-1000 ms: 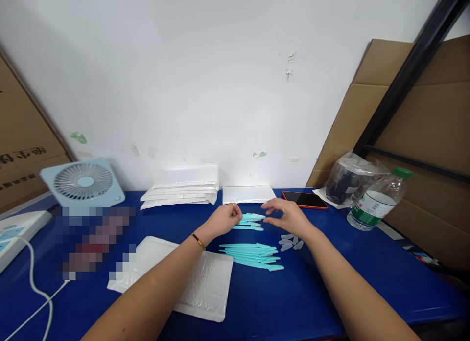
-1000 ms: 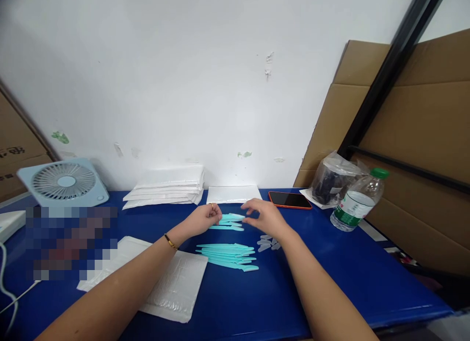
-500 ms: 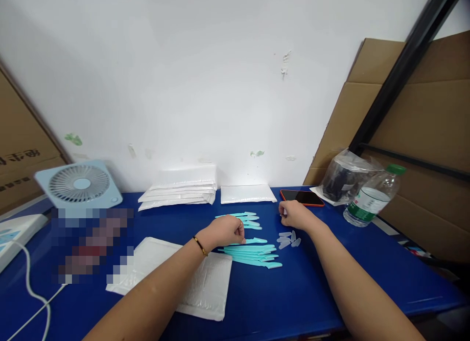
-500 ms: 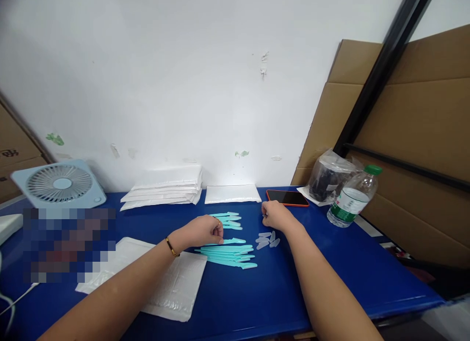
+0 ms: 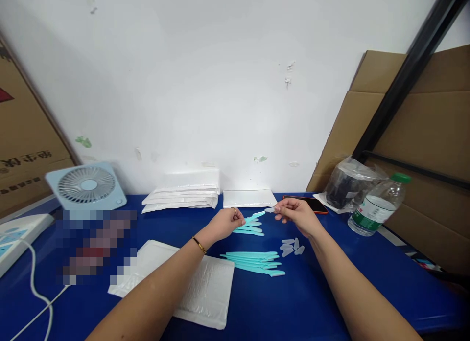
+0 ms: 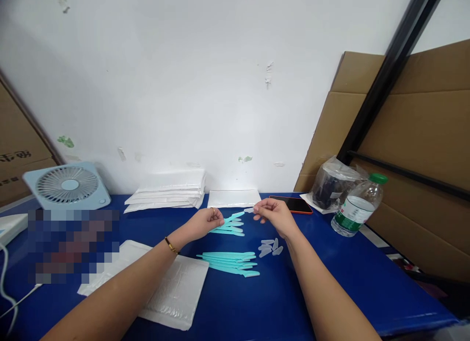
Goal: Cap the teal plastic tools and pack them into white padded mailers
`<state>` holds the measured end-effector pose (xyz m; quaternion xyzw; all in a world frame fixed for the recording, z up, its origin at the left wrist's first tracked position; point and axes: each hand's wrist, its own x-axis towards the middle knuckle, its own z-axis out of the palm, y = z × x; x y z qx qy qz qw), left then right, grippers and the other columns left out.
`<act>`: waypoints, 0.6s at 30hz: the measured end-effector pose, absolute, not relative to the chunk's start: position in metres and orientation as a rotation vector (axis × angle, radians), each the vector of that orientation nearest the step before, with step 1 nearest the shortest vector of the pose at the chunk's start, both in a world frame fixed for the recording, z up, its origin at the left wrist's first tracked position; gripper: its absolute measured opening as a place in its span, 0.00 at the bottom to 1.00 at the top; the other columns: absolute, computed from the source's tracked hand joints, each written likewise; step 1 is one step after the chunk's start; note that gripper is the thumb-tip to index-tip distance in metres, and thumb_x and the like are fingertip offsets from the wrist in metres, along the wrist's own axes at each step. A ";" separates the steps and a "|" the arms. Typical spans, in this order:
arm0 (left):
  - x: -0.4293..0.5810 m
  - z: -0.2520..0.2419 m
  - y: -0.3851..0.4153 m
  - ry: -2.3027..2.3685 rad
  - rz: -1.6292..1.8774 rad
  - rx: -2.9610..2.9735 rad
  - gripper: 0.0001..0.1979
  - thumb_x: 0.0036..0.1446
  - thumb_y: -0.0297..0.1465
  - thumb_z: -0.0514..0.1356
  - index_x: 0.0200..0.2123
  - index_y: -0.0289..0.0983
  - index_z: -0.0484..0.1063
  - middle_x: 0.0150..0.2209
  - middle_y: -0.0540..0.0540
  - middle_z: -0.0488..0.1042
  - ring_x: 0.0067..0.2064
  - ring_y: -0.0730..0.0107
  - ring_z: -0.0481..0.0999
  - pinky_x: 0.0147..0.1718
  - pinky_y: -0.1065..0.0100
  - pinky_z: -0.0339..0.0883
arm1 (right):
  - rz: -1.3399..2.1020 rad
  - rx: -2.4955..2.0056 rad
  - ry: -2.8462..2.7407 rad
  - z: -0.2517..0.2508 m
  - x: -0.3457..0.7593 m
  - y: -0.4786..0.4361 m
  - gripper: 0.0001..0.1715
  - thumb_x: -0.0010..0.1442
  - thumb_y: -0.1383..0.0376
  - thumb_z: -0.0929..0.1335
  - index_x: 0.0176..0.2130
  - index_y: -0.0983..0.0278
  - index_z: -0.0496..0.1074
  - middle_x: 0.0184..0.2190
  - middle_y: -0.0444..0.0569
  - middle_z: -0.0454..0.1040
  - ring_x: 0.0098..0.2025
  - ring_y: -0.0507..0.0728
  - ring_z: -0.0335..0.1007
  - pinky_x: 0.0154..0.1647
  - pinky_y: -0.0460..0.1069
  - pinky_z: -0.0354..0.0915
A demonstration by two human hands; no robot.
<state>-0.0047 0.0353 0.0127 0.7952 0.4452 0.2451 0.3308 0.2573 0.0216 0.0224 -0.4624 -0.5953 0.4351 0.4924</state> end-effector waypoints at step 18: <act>-0.002 0.015 0.029 1.318 0.530 2.350 0.10 0.49 0.36 0.58 0.34 0.39 0.72 0.36 0.46 0.73 0.37 0.66 0.71 0.32 0.71 0.60 | 0.853 -1.483 -2.089 0.027 0.276 0.017 0.15 0.45 0.58 0.71 0.31 0.67 0.76 0.23 0.47 0.73 0.24 0.52 0.67 0.24 0.44 0.61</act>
